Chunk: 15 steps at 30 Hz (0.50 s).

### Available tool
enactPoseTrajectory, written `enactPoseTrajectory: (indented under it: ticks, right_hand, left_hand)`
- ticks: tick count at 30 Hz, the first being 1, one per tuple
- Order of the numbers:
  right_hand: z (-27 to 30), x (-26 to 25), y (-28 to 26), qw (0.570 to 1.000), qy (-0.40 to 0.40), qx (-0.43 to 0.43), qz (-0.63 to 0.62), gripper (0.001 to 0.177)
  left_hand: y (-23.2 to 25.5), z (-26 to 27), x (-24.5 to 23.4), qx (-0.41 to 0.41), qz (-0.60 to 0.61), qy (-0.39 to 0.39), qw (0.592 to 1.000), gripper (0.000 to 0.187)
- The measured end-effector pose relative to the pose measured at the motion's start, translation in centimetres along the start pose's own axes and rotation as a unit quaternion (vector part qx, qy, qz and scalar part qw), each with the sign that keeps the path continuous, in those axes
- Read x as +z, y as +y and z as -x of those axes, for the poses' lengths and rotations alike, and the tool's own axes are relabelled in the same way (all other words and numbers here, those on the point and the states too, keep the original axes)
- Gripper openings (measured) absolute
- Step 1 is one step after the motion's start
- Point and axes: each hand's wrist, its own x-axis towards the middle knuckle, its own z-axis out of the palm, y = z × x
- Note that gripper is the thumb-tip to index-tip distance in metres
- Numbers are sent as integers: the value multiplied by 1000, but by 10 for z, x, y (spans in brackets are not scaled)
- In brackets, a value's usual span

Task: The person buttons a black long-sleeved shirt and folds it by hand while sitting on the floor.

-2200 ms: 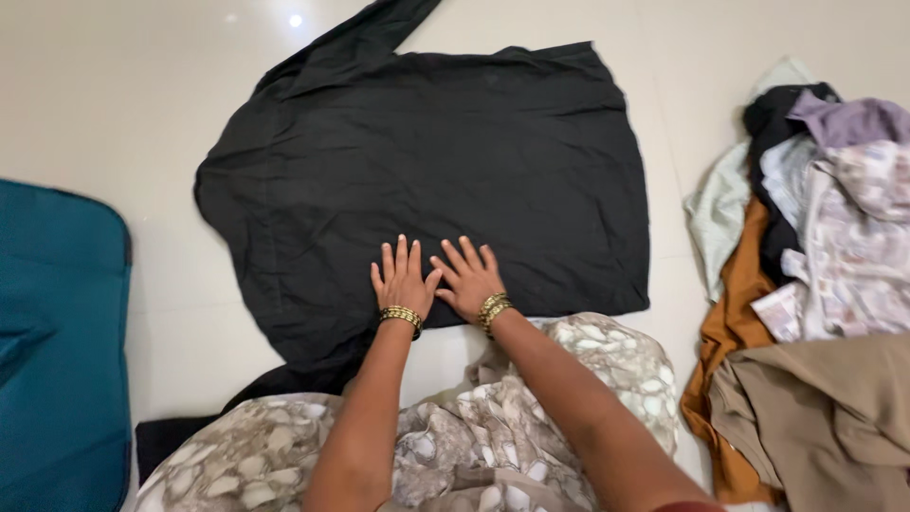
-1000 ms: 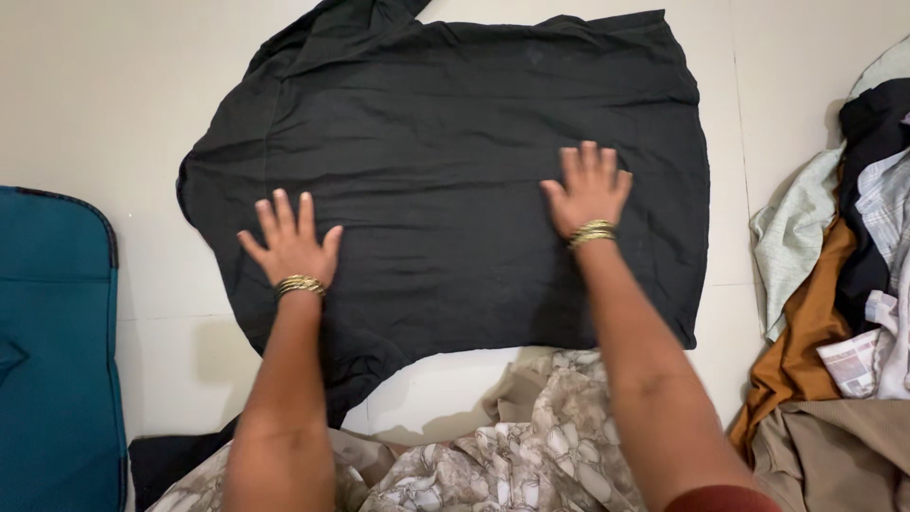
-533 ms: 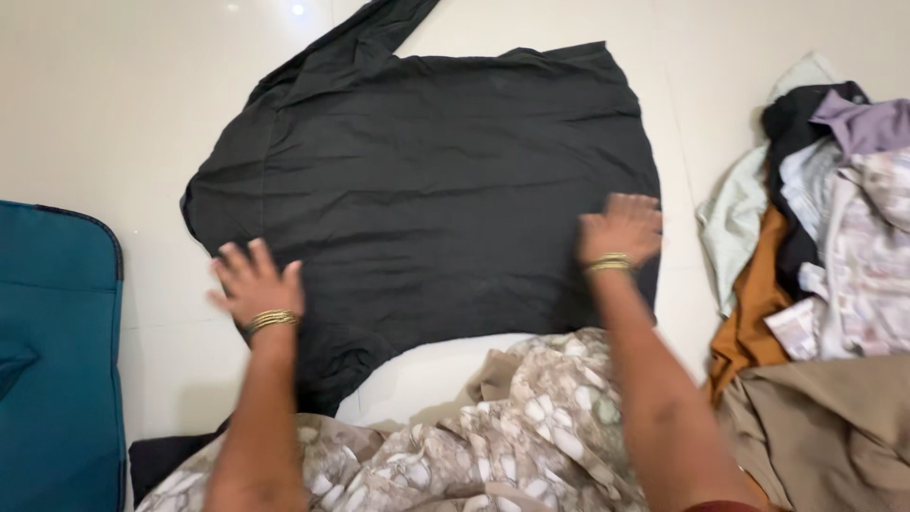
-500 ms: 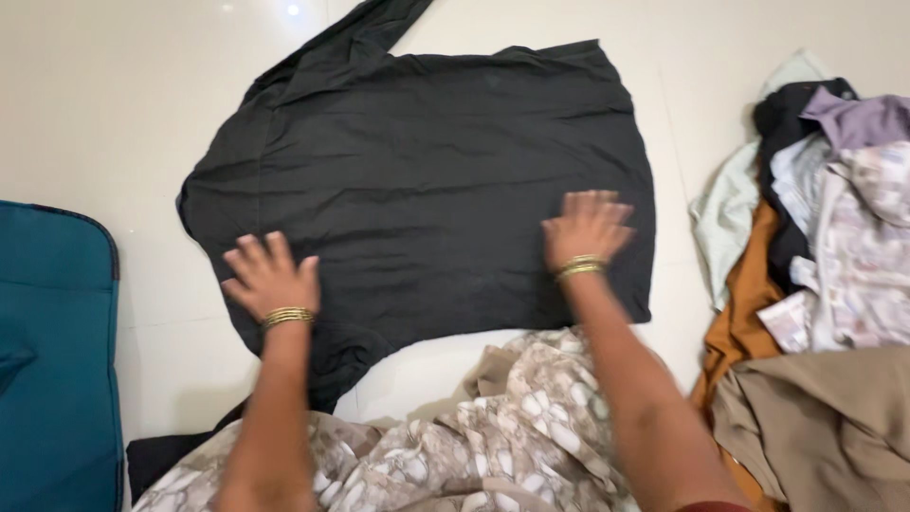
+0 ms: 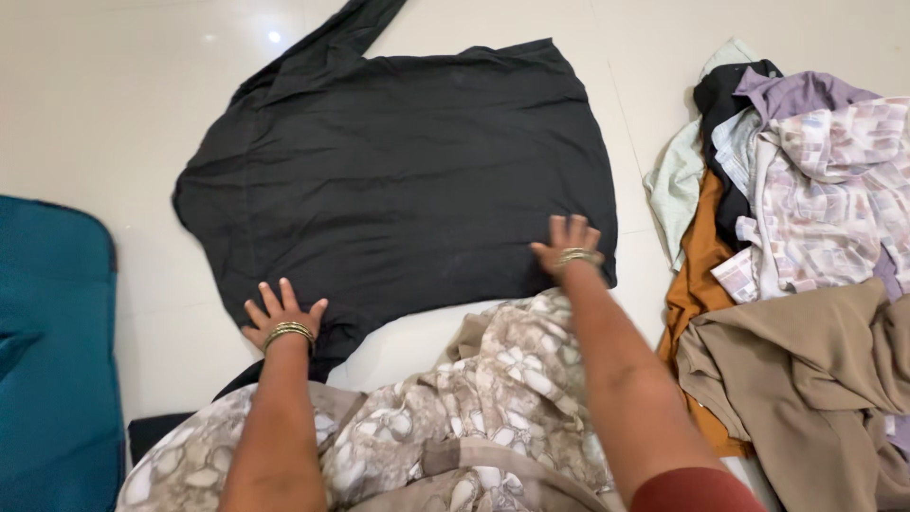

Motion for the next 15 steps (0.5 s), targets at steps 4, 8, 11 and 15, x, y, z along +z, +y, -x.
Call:
enactPoseTrajectory:
  ticks: [4,8,11,15]
  right_hand:
    - [-40,7,55,988,0,144,-59,75]
    - [-47,25,47,986,150,-35,-68,44]
    - [-43,43,20,913,158,-366,-93,28]
    - [-46,57,12,946,-98,-308,27,29]
  left_hand:
    - [-12,-2,0,-38,-25,4,999,95]
    - [18,24,4,121,-27,181,976,51]
    - [48,41,9,295,155,185,924,28]
    - [54,56,12,270,42,-54,960,33]
